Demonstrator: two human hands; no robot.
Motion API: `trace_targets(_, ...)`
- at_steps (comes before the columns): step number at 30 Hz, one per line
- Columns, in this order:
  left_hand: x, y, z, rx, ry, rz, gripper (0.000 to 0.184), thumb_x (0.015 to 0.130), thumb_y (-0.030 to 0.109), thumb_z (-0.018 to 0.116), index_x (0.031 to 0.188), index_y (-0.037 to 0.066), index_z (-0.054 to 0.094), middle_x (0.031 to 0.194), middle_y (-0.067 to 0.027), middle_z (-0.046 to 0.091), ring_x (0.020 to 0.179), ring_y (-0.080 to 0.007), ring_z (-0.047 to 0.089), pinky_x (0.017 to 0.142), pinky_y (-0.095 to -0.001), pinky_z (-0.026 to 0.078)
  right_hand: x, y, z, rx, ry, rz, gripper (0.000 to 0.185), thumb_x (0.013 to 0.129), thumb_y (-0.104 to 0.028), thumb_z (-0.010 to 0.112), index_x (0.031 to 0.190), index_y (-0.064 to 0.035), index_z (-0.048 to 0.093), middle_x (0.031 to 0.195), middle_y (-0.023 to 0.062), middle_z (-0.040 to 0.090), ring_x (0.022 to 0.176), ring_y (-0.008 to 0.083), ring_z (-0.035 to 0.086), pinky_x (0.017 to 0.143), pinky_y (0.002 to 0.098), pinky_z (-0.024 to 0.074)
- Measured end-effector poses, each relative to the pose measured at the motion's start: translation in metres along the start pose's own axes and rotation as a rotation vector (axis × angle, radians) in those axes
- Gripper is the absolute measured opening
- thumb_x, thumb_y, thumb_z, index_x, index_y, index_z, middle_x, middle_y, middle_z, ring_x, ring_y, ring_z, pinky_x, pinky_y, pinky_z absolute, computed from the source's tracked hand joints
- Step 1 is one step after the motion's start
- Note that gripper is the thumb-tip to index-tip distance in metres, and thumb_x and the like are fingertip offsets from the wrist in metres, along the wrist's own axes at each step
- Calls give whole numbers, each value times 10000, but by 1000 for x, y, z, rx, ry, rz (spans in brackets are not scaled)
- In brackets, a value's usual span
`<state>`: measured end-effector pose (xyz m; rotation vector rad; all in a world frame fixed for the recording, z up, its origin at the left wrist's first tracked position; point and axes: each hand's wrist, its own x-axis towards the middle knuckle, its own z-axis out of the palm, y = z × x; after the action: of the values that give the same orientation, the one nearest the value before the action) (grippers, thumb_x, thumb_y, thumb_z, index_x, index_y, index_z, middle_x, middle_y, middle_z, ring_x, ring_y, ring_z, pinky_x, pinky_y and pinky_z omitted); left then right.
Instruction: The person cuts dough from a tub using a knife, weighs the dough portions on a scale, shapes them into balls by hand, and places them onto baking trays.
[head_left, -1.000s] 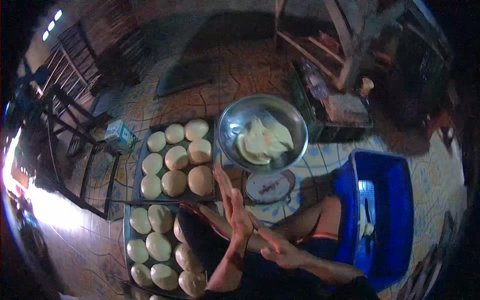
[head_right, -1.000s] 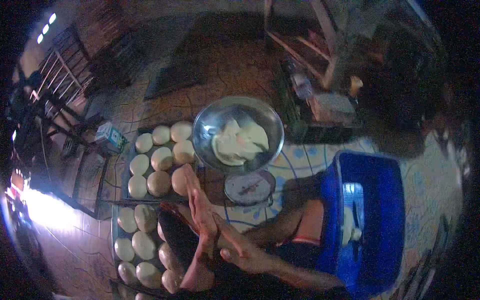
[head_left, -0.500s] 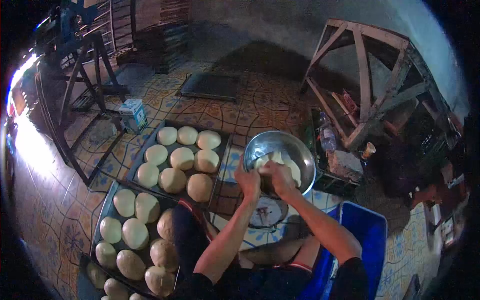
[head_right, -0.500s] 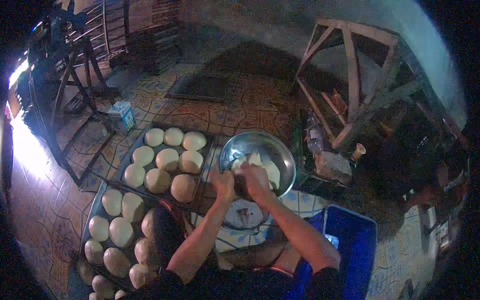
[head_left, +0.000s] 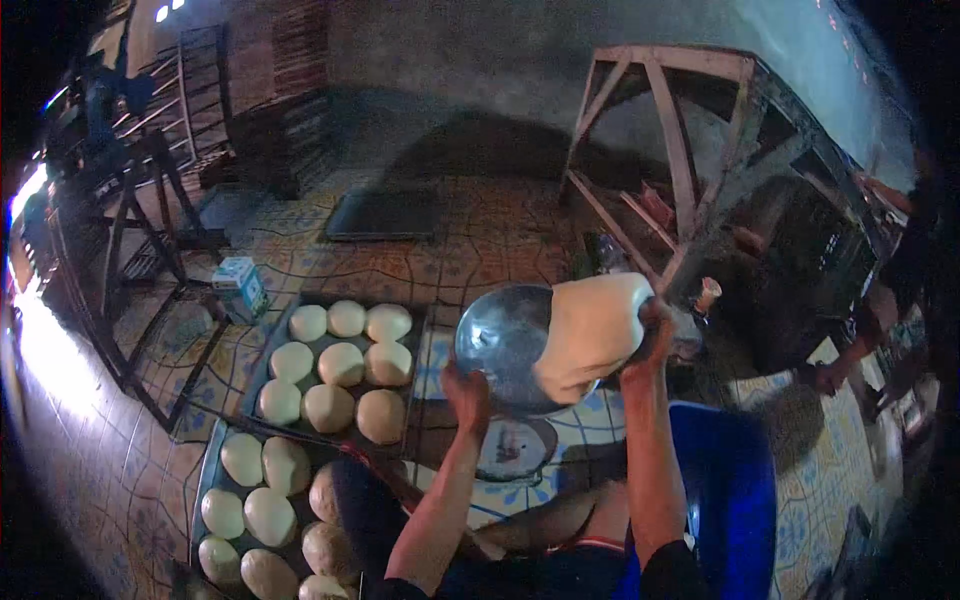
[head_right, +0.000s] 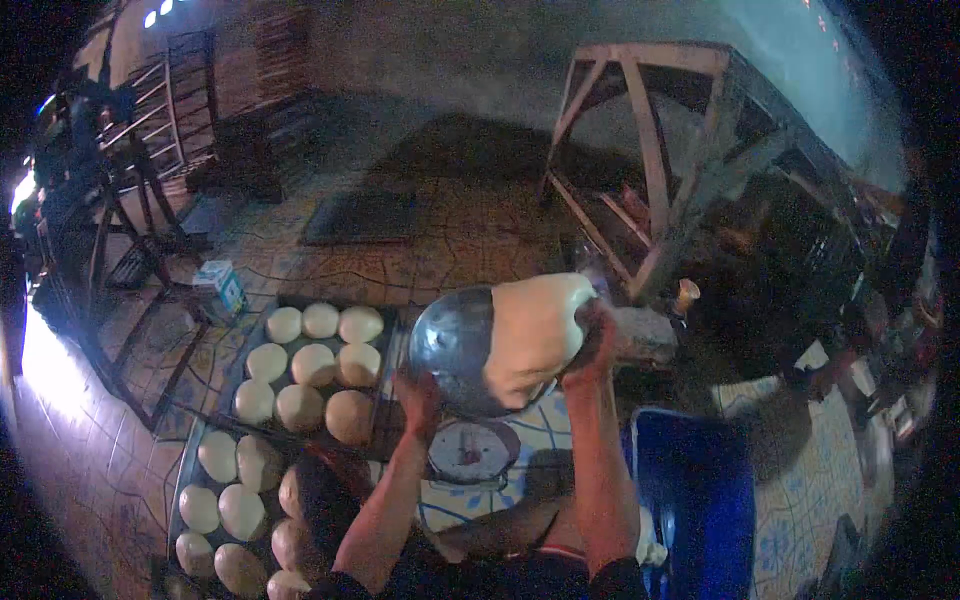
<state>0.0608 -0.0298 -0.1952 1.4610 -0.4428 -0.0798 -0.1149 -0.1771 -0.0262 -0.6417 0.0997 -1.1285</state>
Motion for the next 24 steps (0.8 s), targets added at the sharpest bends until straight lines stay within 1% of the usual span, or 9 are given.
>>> trace_targets(4,-76,104,-50,-541,-126,-327,914,755,505,667,1401,42,215,1337,-217,363,1174,-258,448,930,-416,419,-74,-42,41,-322,-261,-12,409,795,-310,535,1063,-2,537,1063,117,566,943,226,556,853,359,442)
trace_targets(7,-148,122,-97,-1133,-647,-572,886,766,538,637,1389,42,251,1320,-207,383,1210,-250,413,961,-445,403,-140,-22,54,-362,-242,323,305,683,-264,453,839,-12,525,867,83,557,819,179,530,716,264,435)
trace_targets(9,-178,127,-91,-1116,-420,-913,710,811,517,599,1284,39,374,1198,-147,477,1092,-219,489,824,-387,479,-169,-15,34,-595,-207,495,398,715,-344,439,910,-6,516,886,90,555,806,182,538,698,275,444)
trace_targets(12,-184,107,-104,-795,-413,-810,489,841,448,599,1087,31,526,1014,-92,565,889,-181,556,705,-343,490,-195,-15,-12,-786,23,496,600,858,-567,406,1062,-13,517,975,119,573,810,198,594,679,348,498)
trace_targets(15,-175,126,-77,-298,-493,-892,357,869,367,586,950,20,598,895,-62,594,772,-147,558,659,-311,473,-260,9,-77,-863,79,562,582,856,-559,462,1112,-38,507,1040,108,568,904,217,600,774,370,501)
trace_targets(17,-179,103,-58,-377,-502,-1063,330,882,328,572,905,2,622,876,-61,605,773,-129,546,674,-287,460,-268,18,-79,-812,219,531,523,865,-505,480,1081,-31,527,1005,93,576,897,204,593,783,345,488)
trace_targets(20,-167,76,-73,-388,-520,-380,433,884,409,549,1009,-4,592,978,-82,595,880,-157,555,753,-298,455,-259,21,-61,-503,674,479,371,894,-369,509,980,-17,591,869,54,601,830,155,568,762,266,447)
trace_targets(22,-175,50,-82,-471,-607,-490,512,880,473,516,1101,13,543,1060,-90,570,969,-177,536,813,-323,444,-269,36,-66,-356,476,474,340,916,-328,499,1021,-13,569,958,65,592,825,149,552,775,300,461)
trace_targets(24,-175,41,-100,-650,-661,-824,615,859,576,455,1187,56,464,1146,-95,525,1080,-219,496,892,-391,423,-270,44,-57,-1198,-1,-9,451,928,-406,439,1078,5,546,1033,94,569,897,172,539,820,325,440)
